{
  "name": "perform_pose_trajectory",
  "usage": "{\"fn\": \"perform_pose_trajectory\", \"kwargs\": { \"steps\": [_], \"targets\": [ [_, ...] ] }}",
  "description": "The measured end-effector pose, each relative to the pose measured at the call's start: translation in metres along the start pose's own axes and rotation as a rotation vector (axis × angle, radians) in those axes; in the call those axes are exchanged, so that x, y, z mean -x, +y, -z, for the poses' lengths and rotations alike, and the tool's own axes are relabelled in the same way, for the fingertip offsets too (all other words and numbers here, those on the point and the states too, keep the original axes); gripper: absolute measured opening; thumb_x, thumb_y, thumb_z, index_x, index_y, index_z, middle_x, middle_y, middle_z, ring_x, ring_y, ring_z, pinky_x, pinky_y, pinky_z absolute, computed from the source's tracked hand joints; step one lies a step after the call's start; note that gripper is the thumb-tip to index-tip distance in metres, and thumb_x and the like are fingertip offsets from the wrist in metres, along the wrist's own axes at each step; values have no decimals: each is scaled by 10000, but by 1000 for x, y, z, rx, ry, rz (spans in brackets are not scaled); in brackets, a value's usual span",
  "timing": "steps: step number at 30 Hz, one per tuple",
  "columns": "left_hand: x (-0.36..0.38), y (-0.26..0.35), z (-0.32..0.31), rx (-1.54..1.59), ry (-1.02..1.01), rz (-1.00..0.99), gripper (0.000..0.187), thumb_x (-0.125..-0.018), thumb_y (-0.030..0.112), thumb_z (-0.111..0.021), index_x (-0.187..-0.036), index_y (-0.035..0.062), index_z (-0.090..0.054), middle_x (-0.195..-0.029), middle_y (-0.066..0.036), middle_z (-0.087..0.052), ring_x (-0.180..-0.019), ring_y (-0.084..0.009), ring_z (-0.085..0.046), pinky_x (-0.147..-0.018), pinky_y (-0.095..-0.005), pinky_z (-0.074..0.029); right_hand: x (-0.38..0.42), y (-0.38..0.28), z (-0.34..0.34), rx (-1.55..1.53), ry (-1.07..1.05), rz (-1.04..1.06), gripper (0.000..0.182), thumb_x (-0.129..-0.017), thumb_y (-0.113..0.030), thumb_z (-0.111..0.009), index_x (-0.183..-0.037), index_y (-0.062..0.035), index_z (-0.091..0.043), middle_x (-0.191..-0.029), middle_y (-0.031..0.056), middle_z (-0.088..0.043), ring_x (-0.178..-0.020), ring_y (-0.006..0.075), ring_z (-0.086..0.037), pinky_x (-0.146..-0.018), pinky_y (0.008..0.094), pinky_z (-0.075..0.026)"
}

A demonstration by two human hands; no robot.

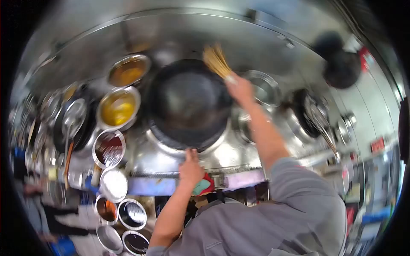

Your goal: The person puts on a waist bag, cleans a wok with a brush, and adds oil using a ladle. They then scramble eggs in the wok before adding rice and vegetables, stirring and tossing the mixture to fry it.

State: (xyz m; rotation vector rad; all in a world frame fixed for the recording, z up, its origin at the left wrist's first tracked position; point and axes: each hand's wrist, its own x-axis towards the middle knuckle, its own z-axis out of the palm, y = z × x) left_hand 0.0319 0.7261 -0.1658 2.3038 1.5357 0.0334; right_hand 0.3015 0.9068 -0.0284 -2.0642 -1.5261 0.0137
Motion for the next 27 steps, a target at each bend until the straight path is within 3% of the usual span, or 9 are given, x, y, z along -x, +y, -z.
{"fn": "perform_pose_trajectory", "kwargs": {
  "steps": [2, 8, 10, 11, 13, 16, 22, 24, 27],
  "targets": [
    [4, 2, 10, 0, -14, -12, 846, -796, 367, -679, -1452, -28, -321, -1512, -224, -260, -949, -343, -664, -822, -421, -524, 26, -13, -53, 24, -33, -280, 345, -831, -384, -639, -955, -69, -707, -854, 185, -699, -822, 351, -688, -716, 440, -546],
    [2, 1, 4, -84, -12, -40, 852, -787, 405, -682, -1427, -47, -347, -1486, -272, -260, -894, -359, -672, -772, -436, -537, 95, -27, -63, -275, -844, 706, 498, -834, -351, -625, -1295, -165, -595, -1086, 164, -683, -1010, 346, -641, -906, 417, -487],
    [-6, 1, 4, -113, 35, -76, 833, -799, 409, -672, -1422, -44, -356, -1482, -269, -277, -908, -355, -674, -774, -443, -540, 14, 35, -45, -31, -1007, 596, 466, -784, -352, -669, -1197, -136, -659, -1081, 139, -690, -989, 301, -663, -837, 423, -531],
    [0, 0, 6, -104, -1, -67, 826, -807, 412, -665, -1424, -42, -356, -1482, -266, -281, -912, -352, -674, -774, -444, -541, -5, 6, 6, 543, -855, 525, 415, -804, -376, -656, -1146, -141, -678, -1042, 131, -700, -963, 301, -673, -819, 420, -538],
    [-1, 3, 12, -90, -44, -29, 824, -815, 414, -657, -1429, -41, -350, -1486, -263, -278, -913, -346, -675, -781, -444, -539, -30, 28, 5, 116, -56, 78, 368, -816, -388, -651, -1094, -149, -681, -1012, 145, -699, -939, 335, -670, -803, 456, -531],
    [-1, 8, 12, -60, -85, 12, 819, -830, 416, -643, -1439, -37, -336, -1493, -258, -273, -910, -340, -676, -800, -440, -533, -18, -15, -46, -219, 301, -143, 359, -813, -387, -668, -1055, -123, -682, -995, 191, -686, -936, 366, -663, -813, 471, -529],
    [1, 11, 14, -78, -102, 26, 806, -828, 393, -646, -1459, 4, -329, -1518, -217, -266, -931, -320, -672, -854, -493, -502, 49, -42, -112, -326, -704, 814, 518, -843, -287, -654, -1337, -163, -561, -1180, 190, -643, -1002, 362, -648, -961, 418, -460],
    [-2, 9, 13, -74, -52, 33, 802, -818, 401, -655, -1446, 7, -349, -1487, -218, -301, -908, -319, -676, -825, -476, -515, -11, -9, -53, -182, -1244, 678, 504, -833, -246, -666, -1329, -230, -580, -1129, 97, -681, -893, 213, -666, -688, 329, -561],
    [-1, 8, 6, -73, 12, 28, 787, -795, 394, -679, -1421, 14, -391, -1437, -211, -362, -872, -316, -682, -782, -469, -530, -54, 37, -24, 285, -318, 402, 449, -828, -301, -664, -1271, -249, -611, -1024, 128, -704, -862, 331, -686, -723, 427, -561]
  ]
}}
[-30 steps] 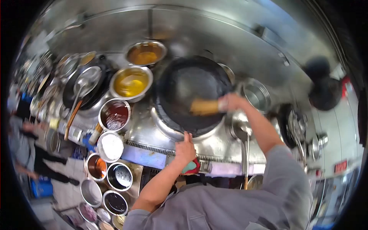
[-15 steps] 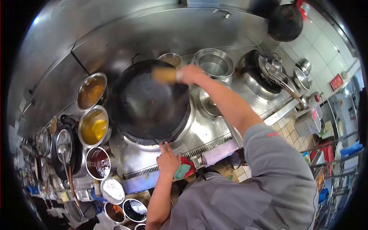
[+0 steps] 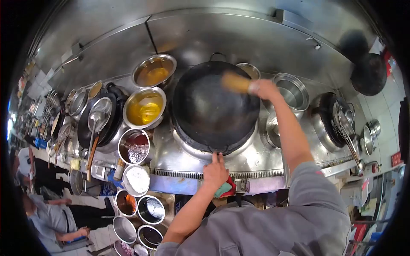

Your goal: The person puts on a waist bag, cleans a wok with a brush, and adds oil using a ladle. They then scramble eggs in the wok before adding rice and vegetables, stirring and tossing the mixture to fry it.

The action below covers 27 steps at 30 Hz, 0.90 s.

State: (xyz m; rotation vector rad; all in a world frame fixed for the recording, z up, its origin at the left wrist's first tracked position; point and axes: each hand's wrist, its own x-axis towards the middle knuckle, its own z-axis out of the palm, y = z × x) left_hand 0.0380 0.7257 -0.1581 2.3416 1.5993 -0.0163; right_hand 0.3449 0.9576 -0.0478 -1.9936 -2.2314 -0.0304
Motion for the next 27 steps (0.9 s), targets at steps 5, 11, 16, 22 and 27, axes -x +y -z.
{"fn": "perform_pose_trajectory", "kwargs": {
  "steps": [5, 11, 16, 22, 27],
  "targets": [
    [2, 3, 2, 12, 24, 30, 771, -786, 379, -691, -1401, 8, -411, -1409, -213, -394, -857, -339, -681, -786, -490, -526, 13, -118, -77, -208, 9, -282, 387, -831, -384, -636, -1151, -168, -650, -1015, 202, -681, -973, 382, -649, -835, 466, -525],
    [-1, 4, 0, 27, 4, -13, 776, -790, 382, -686, -1411, 18, -395, -1439, -224, -362, -923, -356, -670, -828, -510, -503, 33, -42, -10, -285, -671, 421, 431, -839, -350, -633, -1246, -212, -625, -1057, 175, -685, -968, 355, -659, -845, 435, -530],
    [-12, -1, 0, 74, -9, -19, 719, -806, 345, -669, -1398, 30, -410, -1423, -191, -365, -962, -342, -658, -844, -495, -494, 33, -62, 3, -175, 309, -453, 380, -881, -334, -585, -1248, -235, -597, -996, 127, -700, -950, 352, -670, -804, 476, -540],
    [-5, -2, 14, 72, -38, -12, 674, -817, 309, -658, -1394, 54, -422, -1423, -177, -364, -954, -331, -662, -874, -497, -478, 79, -117, -21, -303, -525, 159, 357, -862, -411, -575, -1158, -230, -658, -977, 131, -702, -914, 340, -680, -783, 467, -544],
    [3, 0, 21, 90, -41, -9, 671, -809, 303, -677, -1392, 79, -431, -1432, -172, -358, -931, -330, -667, -865, -490, -486, 40, -51, -41, 7, -20, -275, 333, -840, -416, -630, -1041, -161, -706, -1001, 154, -702, -915, 329, -686, -786, 432, -555]
  ]
}}
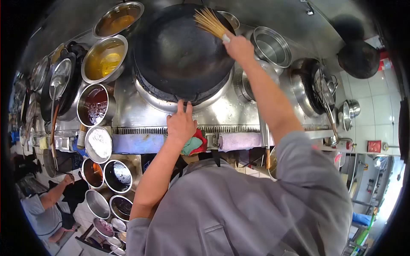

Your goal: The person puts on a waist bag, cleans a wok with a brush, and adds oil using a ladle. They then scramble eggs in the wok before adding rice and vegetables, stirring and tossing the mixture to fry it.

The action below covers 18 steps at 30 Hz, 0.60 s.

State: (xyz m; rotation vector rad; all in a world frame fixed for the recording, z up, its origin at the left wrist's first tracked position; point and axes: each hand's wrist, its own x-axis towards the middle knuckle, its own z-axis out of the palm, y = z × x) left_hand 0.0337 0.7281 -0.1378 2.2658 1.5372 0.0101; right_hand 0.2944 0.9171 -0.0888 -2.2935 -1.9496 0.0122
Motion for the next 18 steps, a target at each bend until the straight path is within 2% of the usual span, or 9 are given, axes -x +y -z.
{"fn": "perform_pose_trajectory", "kwargs": {
  "steps": [2, 5, 7, 8, 9, 11, 13, 16, 18],
  "targets": [
    [-3, -2, -2, 8, 8, 14, 674, -807, 317, -681, -1391, 83, -440, -1447, -169, -342, -923, -337, -667, -850, -484, -490, 38, -44, -1, 123, -197, 108, 326, -857, -413, -613, -993, -132, -708, -1031, 163, -694, -951, 342, -678, -797, 440, -554],
    [-2, -2, 0, -14, -13, 13, 682, -810, 319, -681, -1401, 85, -434, -1455, -168, -332, -934, -337, -664, -846, -476, -490, 66, -48, -33, -303, -305, 684, 453, -859, -435, -626, -1252, -210, -631, -1040, 194, -684, -903, 347, -682, -815, 461, -537],
    [4, -2, -1, -26, -32, 2, 691, -822, 324, -669, -1419, 82, -417, -1468, -168, -324, -945, -331, -663, -847, -473, -488, 29, -19, 10, -332, -622, 527, 472, -868, -423, -645, -1304, -248, -597, -959, 176, -695, -804, 294, -688, -769, 428, -546],
    [4, -2, -2, -39, -27, 1, 691, -828, 327, -661, -1423, 80, -412, -1474, -168, -320, -951, -330, -663, -852, -474, -486, 9, 1, 20, -222, -576, 371, 460, -871, -431, -631, -1292, -248, -604, -930, 171, -701, -756, 316, -693, -680, 424, -562],
    [1, -2, -1, -52, -13, 6, 691, -834, 331, -654, -1428, 78, -407, -1480, -168, -317, -956, -329, -663, -857, -475, -484, -31, 49, -31, -67, -19, 429, 455, -868, -426, -623, -1283, -240, -606, -912, 162, -705, -761, 335, -693, -645, 445, -561],
    [-3, -2, -2, -62, 7, 21, 693, -837, 334, -651, -1430, 77, -403, -1485, -166, -314, -953, -328, -664, -862, -475, -481, 13, -13, 17, -33, 16, -49, 449, -875, -403, -611, -1284, -218, -599, -954, 179, -702, -861, 369, -680, -752, 449, -554],
    [3, 3, -7, -68, -10, 13, 695, -839, 337, -647, -1433, 76, -399, -1490, -165, -311, -951, -326, -664, -868, -476, -478, 47, -42, -39, 110, -205, 195, 388, -868, -332, -611, -1247, -246, -616, -957, 195, -693, -851, 355, -688, -740, 437, -562],
    [-5, -2, 0, -64, -19, 34, 699, -835, 336, -653, -1430, 73, -400, -1469, -162, -333, -946, -324, -662, -860, -479, -475, 82, -68, -38, -277, -221, 489, 404, -871, -363, -615, -1258, -250, -617, -978, 197, -689, -862, 320, -693, -728, 428, -565],
    [-2, -3, 2, -44, -33, 10, 695, -828, 335, -661, -1427, 88, -409, -1419, -152, -377, -950, -321, -657, -845, -481, -471, 52, -26, -4, -513, -781, 409, 457, -872, -391, -634, -1281, -189, -607, -1110, 181, -677, -992, 330, -664, -882, 387, -516]
  ]
}}
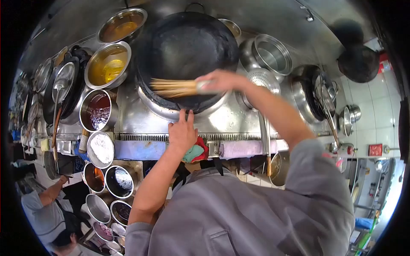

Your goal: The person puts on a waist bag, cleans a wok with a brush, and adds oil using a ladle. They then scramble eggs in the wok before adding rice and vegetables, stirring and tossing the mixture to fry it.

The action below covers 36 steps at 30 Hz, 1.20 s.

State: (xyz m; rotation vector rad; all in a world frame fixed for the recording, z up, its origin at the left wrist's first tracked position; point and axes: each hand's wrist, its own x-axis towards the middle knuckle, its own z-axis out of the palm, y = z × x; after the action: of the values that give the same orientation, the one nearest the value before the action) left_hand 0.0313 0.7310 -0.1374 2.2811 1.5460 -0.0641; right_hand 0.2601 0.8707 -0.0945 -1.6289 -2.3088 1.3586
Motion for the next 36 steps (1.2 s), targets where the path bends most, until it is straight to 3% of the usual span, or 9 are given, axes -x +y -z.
{"fn": "perform_pose_trajectory", "kwargs": {
  "steps": [3, 7, 9, 14, 16, 19, 22, 28, 36],
  "targets": [
    [-9, -3, -5, -14, 67, -23, 675, -830, 331, -661, -1423, 111, -427, -1350, -143, -414, -944, -320, -651, -837, -478, -467, -10, 73, 103, 713, 330, -156, 474, -860, -407, -646, -1306, -262, -576, -1074, 138, -691, -967, 334, -665, -858, 420, -526],
    [-30, -1, -6, -18, 282, -43, 296, -818, 298, -680, -1037, 99, -693, -1105, -78, -547, -1012, -260, -556, -900, -465, -401, -12, 0, 74, 256, 1341, -360, 323, -870, -347, -580, -1107, -139, -654, -955, 163, -697, -925, 345, -683, -786, 446, -554],
    [-37, -9, -20, -18, 422, -93, 178, -811, 275, -685, -866, 107, -711, -976, -44, -578, -1037, -235, -518, -903, -472, -369, -43, 4, 25, 403, 917, -504, 256, -858, -279, -576, -1027, -111, -671, -935, 180, -692, -942, 364, -680, -788, 447, -555],
    [-48, -14, -19, -43, 449, -130, 120, -807, 233, -673, -877, 139, -700, -931, -43, -592, -987, -233, -554, -868, -476, -363, 11, -20, -22, 309, 180, 319, 472, -857, -437, -613, -1268, -205, -628, -1120, 147, -680, -1049, 339, -639, -925, 409, -491],
    [-44, -16, -22, -77, 469, -163, 105, -808, 224, -662, -870, 140, -676, -932, -45, -594, -960, -237, -573, -850, -469, -370, 34, 43, 44, 294, 76, 19, 508, -832, -531, -612, -1229, -216, -644, -1114, 129, -685, -976, 288, -662, -878, 413, -508],
    [-42, -20, -9, 24, 322, -159, 159, -849, 258, -640, -867, 101, -655, -969, -59, -633, -955, -271, -612, -821, -504, -434, 85, 74, 153, 823, 900, -588, 486, -886, -439, -592, -1229, -94, -596, -997, 130, -682, -750, 224, -680, -651, 374, -557],
    [-26, -19, 13, 117, 205, -164, 215, -871, 289, -630, -867, 75, -636, -922, -97, -665, -882, -297, -633, -782, -507, -479, 158, 33, 152, 184, 1739, -68, 307, -927, -339, -567, -1071, -83, -652, -826, 143, -693, -713, 189, -649, -653, 376, -508],
    [-10, -20, -8, 234, 470, -333, 251, -876, 304, -631, -817, 61, -613, -760, -126, -657, -796, -328, -629, -727, -435, -509, 241, 22, -26, -869, 1255, 56, 642, -906, -118, -639, -1448, -137, -295, -992, 96, -571, -711, 194, -595, -597, 359, -564],
    [-21, -22, -13, 290, 487, -414, 272, -879, 266, -628, -745, 38, -567, -711, -164, -625, -747, -354, -604, -784, -460, -468, 244, 39, -167, 75, 646, -568, 624, -740, -234, -757, -1333, -206, -569, -1080, 214, -676, -1002, 348, -657, -889, 396, -505]
  ]
}}
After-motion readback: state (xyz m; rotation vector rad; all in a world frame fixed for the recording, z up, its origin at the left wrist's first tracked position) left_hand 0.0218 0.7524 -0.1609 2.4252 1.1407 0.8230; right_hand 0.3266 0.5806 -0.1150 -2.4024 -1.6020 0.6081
